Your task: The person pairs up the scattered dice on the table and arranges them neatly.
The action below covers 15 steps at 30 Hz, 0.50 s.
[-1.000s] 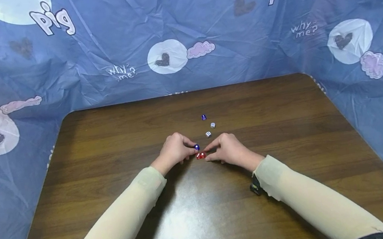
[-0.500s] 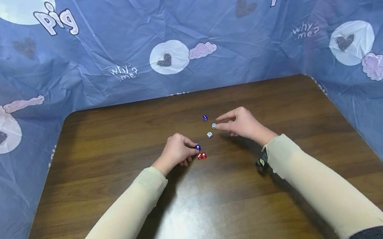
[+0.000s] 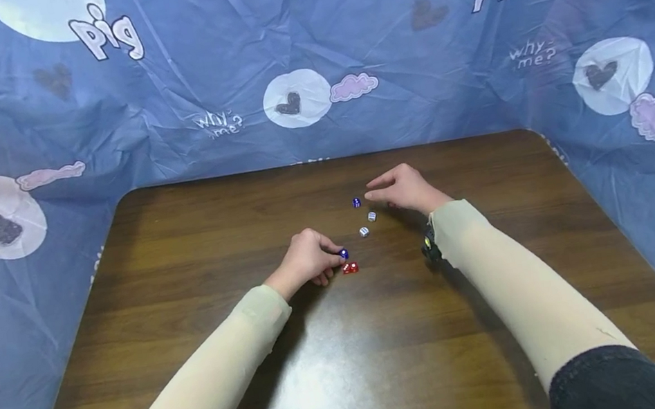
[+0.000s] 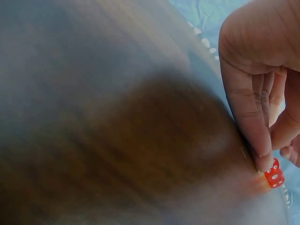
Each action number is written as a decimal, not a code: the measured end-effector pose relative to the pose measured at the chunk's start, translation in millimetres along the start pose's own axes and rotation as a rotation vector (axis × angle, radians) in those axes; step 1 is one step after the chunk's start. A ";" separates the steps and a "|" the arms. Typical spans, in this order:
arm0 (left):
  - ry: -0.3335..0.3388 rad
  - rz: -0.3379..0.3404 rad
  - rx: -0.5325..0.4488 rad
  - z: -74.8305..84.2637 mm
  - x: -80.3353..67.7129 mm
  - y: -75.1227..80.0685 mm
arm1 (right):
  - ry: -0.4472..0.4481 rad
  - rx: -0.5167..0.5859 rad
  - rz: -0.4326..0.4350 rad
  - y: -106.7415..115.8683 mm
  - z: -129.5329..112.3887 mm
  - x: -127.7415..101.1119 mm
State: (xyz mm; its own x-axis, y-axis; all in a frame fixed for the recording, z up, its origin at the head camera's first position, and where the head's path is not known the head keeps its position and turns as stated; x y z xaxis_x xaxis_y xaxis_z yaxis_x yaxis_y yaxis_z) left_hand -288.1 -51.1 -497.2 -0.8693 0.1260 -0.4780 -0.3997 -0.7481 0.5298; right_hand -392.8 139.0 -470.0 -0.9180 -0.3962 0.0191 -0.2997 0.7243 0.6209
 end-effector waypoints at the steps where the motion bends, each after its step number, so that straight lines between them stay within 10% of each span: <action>1: 0.000 -0.003 -0.003 -0.1 0.1 -0.1 | -0.005 0.002 -0.001 -1.0 1.6 1.7; 15: 0.018 -0.026 -0.055 -0.1 0.0 -0.5 | -0.014 -0.007 -0.069 -20.1 6.6 16.4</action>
State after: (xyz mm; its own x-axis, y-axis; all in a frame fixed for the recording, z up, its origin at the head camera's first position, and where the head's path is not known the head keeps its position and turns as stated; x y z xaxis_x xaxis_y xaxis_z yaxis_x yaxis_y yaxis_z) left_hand -287.9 -50.8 -497.6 -0.8534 0.1339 -0.5038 -0.4046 -0.7795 0.4781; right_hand -403.6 121.7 -487.3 -0.8989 -0.4368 -0.0346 -0.3603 0.6919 0.6257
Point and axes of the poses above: each hand's wrist, its own x-axis towards the middle knuckle, its own y-axis out of the back of the hand, z = x × y, the point moved 9 cm from there along x, towards the middle knuckle, and after that the axes turned 14 degrees about y, right-handed, at the moved point
